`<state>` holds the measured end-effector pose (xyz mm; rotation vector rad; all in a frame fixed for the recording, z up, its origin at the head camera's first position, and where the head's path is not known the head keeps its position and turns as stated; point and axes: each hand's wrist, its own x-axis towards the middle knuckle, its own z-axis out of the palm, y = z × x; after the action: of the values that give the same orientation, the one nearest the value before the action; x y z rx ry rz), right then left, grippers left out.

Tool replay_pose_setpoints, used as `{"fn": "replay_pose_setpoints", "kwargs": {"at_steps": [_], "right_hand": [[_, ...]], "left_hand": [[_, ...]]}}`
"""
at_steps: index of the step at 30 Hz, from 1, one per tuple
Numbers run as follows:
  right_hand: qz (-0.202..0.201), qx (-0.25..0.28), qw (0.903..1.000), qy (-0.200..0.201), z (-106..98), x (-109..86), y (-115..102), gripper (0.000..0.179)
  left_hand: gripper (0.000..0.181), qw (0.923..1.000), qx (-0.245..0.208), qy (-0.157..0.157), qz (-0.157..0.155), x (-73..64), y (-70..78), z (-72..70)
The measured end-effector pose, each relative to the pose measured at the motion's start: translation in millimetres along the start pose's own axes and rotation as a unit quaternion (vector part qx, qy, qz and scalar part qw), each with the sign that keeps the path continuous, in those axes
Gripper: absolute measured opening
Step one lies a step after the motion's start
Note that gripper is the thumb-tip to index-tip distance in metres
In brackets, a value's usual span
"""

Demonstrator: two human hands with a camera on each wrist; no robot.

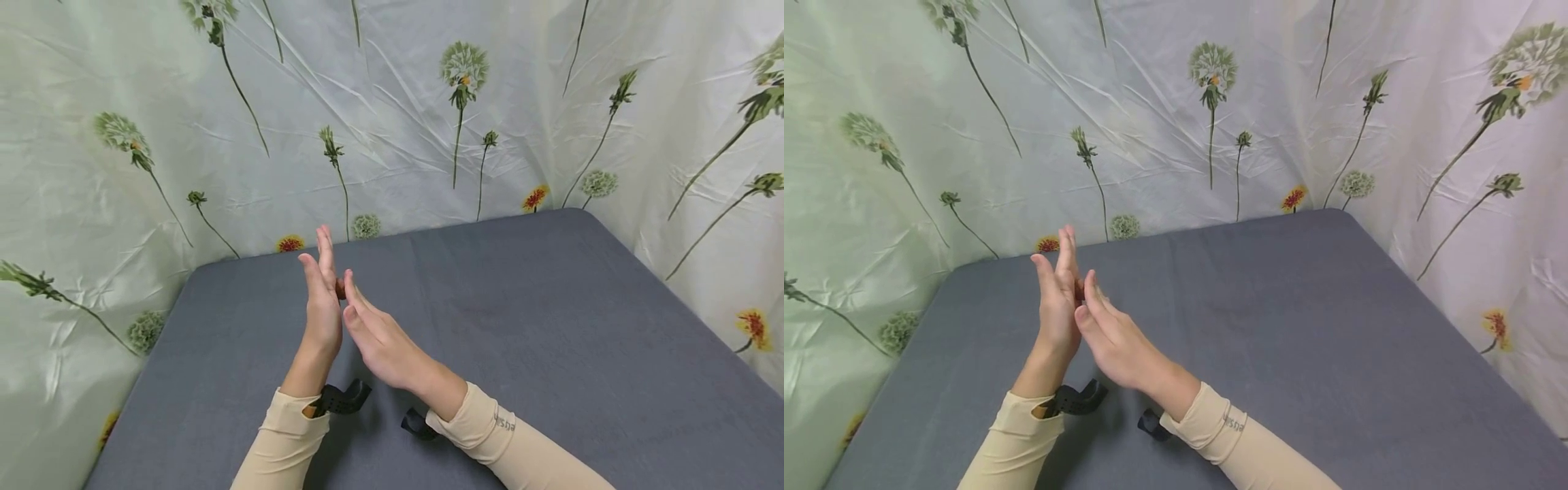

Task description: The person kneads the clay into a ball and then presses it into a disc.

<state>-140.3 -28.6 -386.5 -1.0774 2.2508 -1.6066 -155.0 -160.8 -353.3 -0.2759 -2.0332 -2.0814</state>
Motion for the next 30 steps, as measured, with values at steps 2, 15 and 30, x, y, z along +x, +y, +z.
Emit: {"fn": "replay_pose_setpoints", "kwargs": {"at_steps": [2, 15, 30], "right_hand": [[-0.009, -0.003, 0.9999, -0.002, 3, -2.1, -2, 0.071], [-0.085, -0.016, 0.9945, 0.059, -4, -3.9, -4, 0.073], [-0.072, -0.029, 0.9889, 0.127, -33, 2.7, -3, 0.086]], "left_hand": [[0.081, 0.9999, -0.007, 0.002, -0.007, 0.6, -1.4, -3.4], [0.085, 0.9928, -0.087, -0.054, -0.062, 0.5, -8.0, 6.2], [0.082, 0.9852, -0.065, -0.146, -0.061, -10.2, -13.2, 37.5]]}}
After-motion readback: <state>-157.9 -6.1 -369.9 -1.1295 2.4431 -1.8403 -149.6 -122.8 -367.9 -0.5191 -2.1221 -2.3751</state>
